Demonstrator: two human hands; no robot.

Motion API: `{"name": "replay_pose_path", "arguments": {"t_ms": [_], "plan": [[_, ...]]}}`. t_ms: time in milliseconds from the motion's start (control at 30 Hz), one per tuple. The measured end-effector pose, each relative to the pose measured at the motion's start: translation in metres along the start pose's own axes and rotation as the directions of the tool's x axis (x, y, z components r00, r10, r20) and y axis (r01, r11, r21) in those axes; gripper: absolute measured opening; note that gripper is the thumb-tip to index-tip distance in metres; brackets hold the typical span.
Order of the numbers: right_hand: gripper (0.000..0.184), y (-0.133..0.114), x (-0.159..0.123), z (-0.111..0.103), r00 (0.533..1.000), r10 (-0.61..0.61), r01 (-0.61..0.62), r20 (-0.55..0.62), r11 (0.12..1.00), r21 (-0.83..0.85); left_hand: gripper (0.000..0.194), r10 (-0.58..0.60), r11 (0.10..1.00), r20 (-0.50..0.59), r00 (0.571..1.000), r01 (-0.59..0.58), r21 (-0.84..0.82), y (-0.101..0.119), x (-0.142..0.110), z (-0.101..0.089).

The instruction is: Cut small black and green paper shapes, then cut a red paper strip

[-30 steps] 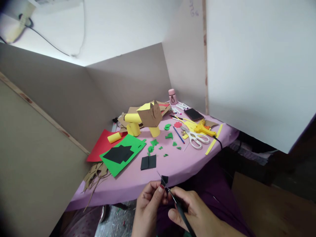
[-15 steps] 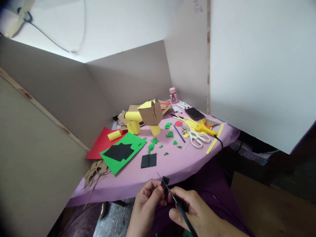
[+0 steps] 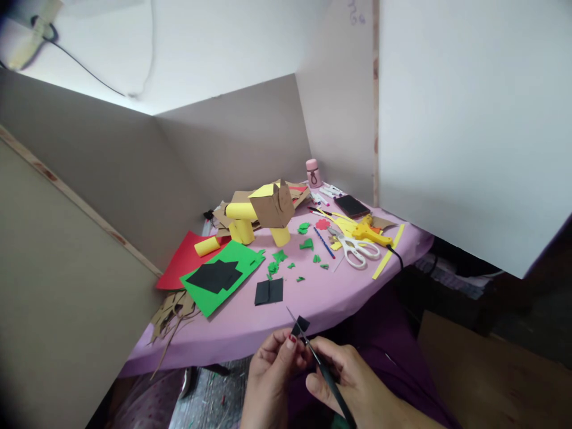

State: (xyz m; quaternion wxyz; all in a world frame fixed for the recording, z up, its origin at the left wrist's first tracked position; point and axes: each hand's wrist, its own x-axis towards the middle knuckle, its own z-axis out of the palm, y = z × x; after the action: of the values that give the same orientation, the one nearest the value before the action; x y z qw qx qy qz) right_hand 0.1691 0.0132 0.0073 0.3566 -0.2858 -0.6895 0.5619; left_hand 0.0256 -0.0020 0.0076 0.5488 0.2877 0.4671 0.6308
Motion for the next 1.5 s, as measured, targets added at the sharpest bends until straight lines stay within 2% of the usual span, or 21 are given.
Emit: {"name": "replay_pose_path", "arguments": {"t_ms": [67, 267, 467, 767, 867, 1000, 1133, 1333, 1500], "plan": [[0.042, 0.003, 0.000, 0.001, 1.000, -0.001, 0.001, 0.000, 1.000, -0.003, 0.027, 0.014, 0.999, -0.015, 1.000, -0.014, 0.029, -0.003, -0.001, 0.001], [0.046, 0.004, -0.001, 0.001, 1.000, -0.004, 0.005, 0.019, 0.999, -0.043, 0.021, 0.084, 0.989, 0.045, 0.995, -0.089, 0.119, 0.006, -0.002, 0.000], [0.047, -0.002, 0.000, -0.002, 1.000, 0.014, -0.013, 0.009, 0.999, -0.041, 0.022, 0.047, 0.989, 0.075, 0.996, -0.056, 0.135, 0.007, 0.002, -0.006], [0.032, 0.001, -0.004, -0.008, 0.998, 0.058, -0.056, 0.009, 0.987, -0.149, 0.019, 0.015, 0.931, 0.121, 0.993, -0.057, 0.360, 0.032, 0.002, -0.004], [0.031, 0.000, -0.003, -0.008, 0.997, 0.070, -0.067, 0.015, 0.988, -0.142, 0.021, -0.004, 0.941, 0.142, 0.990, -0.044, 0.336, 0.032, 0.002, -0.004], [0.034, -0.001, -0.001, -0.005, 0.999, 0.033, -0.033, 0.006, 0.997, -0.072, 0.023, -0.036, 0.986, 0.124, 0.992, 0.015, 0.164, 0.017, 0.001, -0.003], [0.033, -0.007, 0.000, -0.004, 0.999, 0.011, -0.010, 0.030, 1.000, -0.022, 0.027, -0.016, 0.998, 0.076, 0.997, 0.011, 0.066, 0.004, -0.002, 0.002], [0.027, -0.008, -0.001, -0.007, 0.997, 0.030, -0.024, 0.072, 0.996, -0.091, 0.020, 0.012, 0.994, 0.047, 0.999, -0.017, 0.108, 0.006, 0.000, -0.001], [0.028, -0.002, -0.006, -0.010, 0.997, 0.080, -0.077, 0.006, 0.976, -0.202, 0.016, 0.013, 0.984, 0.075, 0.997, -0.026, 0.177, 0.007, 0.004, -0.006]]}}
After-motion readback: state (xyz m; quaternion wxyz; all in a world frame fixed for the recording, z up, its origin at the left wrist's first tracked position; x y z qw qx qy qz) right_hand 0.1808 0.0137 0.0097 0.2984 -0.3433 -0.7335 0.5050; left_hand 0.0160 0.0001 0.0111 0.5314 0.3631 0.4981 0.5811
